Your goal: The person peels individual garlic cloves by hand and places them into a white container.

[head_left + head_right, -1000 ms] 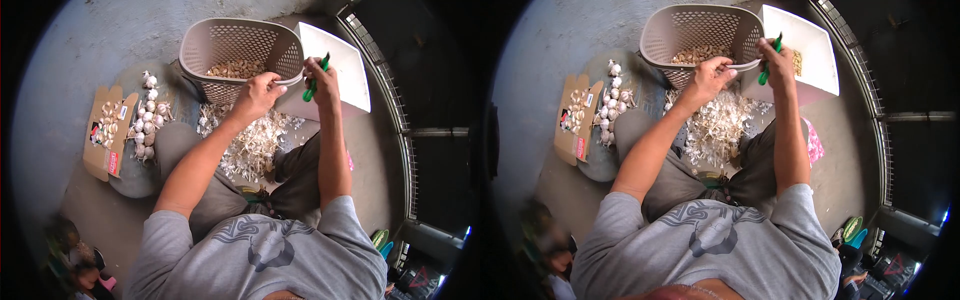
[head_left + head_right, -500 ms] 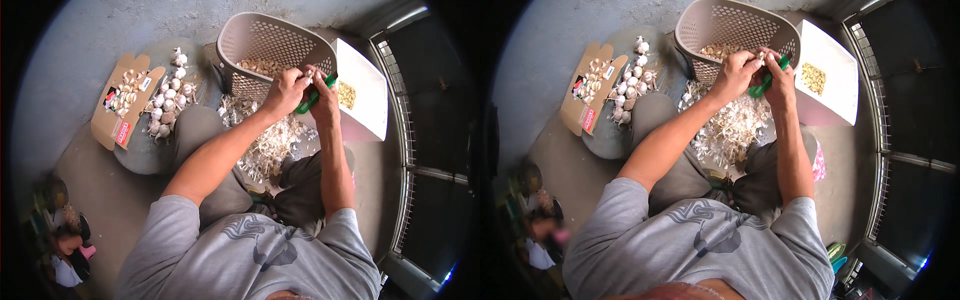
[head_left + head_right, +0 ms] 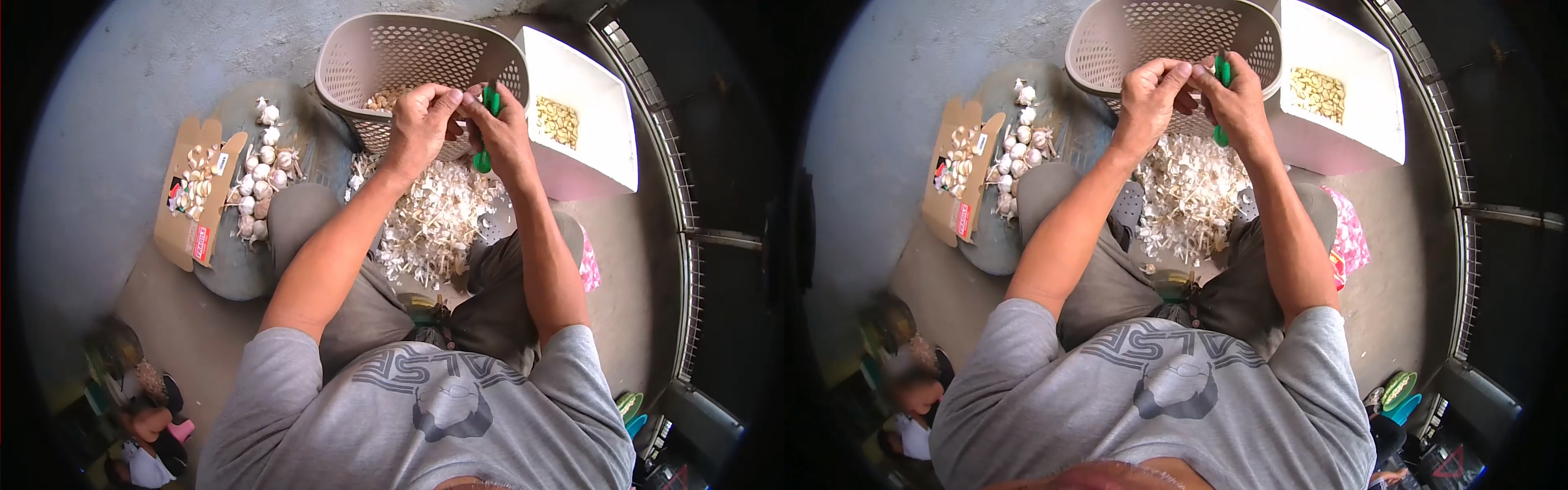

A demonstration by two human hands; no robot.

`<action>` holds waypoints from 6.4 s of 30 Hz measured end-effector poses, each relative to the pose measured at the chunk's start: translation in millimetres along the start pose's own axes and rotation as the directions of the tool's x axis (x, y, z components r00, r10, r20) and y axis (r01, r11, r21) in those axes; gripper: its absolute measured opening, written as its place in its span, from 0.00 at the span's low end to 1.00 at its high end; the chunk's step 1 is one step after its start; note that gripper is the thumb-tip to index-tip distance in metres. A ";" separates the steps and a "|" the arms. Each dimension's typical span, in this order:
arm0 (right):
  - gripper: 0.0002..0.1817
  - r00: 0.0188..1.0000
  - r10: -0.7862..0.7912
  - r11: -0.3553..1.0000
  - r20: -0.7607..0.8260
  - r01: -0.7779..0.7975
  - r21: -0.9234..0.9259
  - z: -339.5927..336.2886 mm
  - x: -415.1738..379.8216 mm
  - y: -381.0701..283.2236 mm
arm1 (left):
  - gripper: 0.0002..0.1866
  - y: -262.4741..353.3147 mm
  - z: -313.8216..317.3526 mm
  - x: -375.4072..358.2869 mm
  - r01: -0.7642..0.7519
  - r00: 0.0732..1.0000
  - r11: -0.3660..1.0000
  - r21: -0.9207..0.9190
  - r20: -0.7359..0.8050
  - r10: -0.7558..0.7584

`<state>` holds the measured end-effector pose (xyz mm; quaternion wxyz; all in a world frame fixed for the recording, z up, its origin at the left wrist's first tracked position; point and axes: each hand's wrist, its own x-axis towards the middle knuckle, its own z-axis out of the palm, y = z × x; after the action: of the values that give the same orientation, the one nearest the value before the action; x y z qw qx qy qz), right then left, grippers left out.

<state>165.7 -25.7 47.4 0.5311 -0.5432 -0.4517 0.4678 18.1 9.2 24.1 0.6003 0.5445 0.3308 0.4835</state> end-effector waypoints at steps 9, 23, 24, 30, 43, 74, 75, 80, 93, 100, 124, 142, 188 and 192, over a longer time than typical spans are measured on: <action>0.16 0.996 0.062 0.992 0.062 -0.055 -0.110 -4.4 -5.0 -2.7 | 0.17 -5.2 -0.8 -0.3 0.100 0.995 0.994 -0.043 0.032 -0.099; 0.14 0.997 0.043 0.969 0.065 -0.026 -0.244 -1.1 -4.1 -11.0 | 0.13 -15.9 2.5 4.6 -0.161 0.980 0.946 0.280 -0.067 0.186; 0.13 0.997 -0.056 0.956 0.058 0.070 -0.283 -0.1 -1.7 -3.2 | 0.13 -15.7 1.8 4.2 -0.138 0.983 0.949 0.284 -0.077 0.166; 0.10 0.934 -0.354 0.836 0.048 0.339 -0.432 17.0 -4.6 8.9 | 0.15 -2.6 5.2 -0.3 -0.085 0.973 0.948 0.306 -0.181 0.146; 0.08 0.989 -0.064 0.980 0.137 0.088 -0.180 9.0 -10.8 -5.2 | 0.13 -10.2 -4.0 1.4 0.221 0.965 0.901 -0.374 -0.048 -0.257; 0.14 0.970 0.141 0.989 0.198 -0.127 -0.080 -53.7 -4.0 6.9 | 0.23 -5.9 -6.3 -13.9 -0.027 0.835 0.872 0.489 0.491 -0.249; 0.13 0.977 0.133 0.989 0.168 -0.122 -0.078 -50.9 -3.6 6.5 | 0.24 -4.5 -7.5 -10.8 0.009 0.839 0.902 0.432 0.487 -0.242; 0.13 0.972 0.101 0.988 0.211 -0.073 -0.138 -45.0 -6.4 3.2 | 0.19 -3.4 -7.0 -9.9 0.226 0.914 0.970 0.090 0.324 -0.243; 0.11 0.958 0.033 0.999 0.286 -0.020 -0.047 -35.0 -7.1 1.6 | 0.15 -22.5 -21.1 -2.8 0.447 0.891 0.797 -0.406 0.283 -0.355; 0.09 0.969 -0.025 0.999 0.244 0.032 -0.025 -48.5 -1.4 7.6 | 0.15 -21.5 -19.7 0.4 0.451 0.889 0.797 -0.402 0.278 -0.363; 0.18 0.996 0.018 0.995 0.088 -0.009 -0.102 -26.0 -2.6 -7.6 | 0.25 -2.3 -6.8 -1.7 0.257 0.966 0.965 -0.047 0.033 -0.256; 0.13 0.997 0.049 0.941 0.060 -0.066 0.332 -18.1 5.6 22.4 | 0.07 -1.4 1.6 -9.0 0.128 0.990 0.991 -0.044 -0.047 -0.130; 0.11 0.985 -0.050 0.999 0.164 0.048 0.021 -25.3 -3.8 17.6 | 0.14 2.1 -5.5 -9.7 0.275 0.959 0.953 -0.123 0.109 -0.263; 0.09 0.990 -0.070 0.996 0.122 0.063 0.055 -20.4 -2.3 24.1 | 0.12 -8.9 -5.5 -10.5 0.280 0.959 0.919 -0.278 0.121 -0.255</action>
<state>185.4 -31.8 23.3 0.5311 -0.4842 -0.4895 0.4938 11.7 1.7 13.0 0.7477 0.4189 0.3019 0.4175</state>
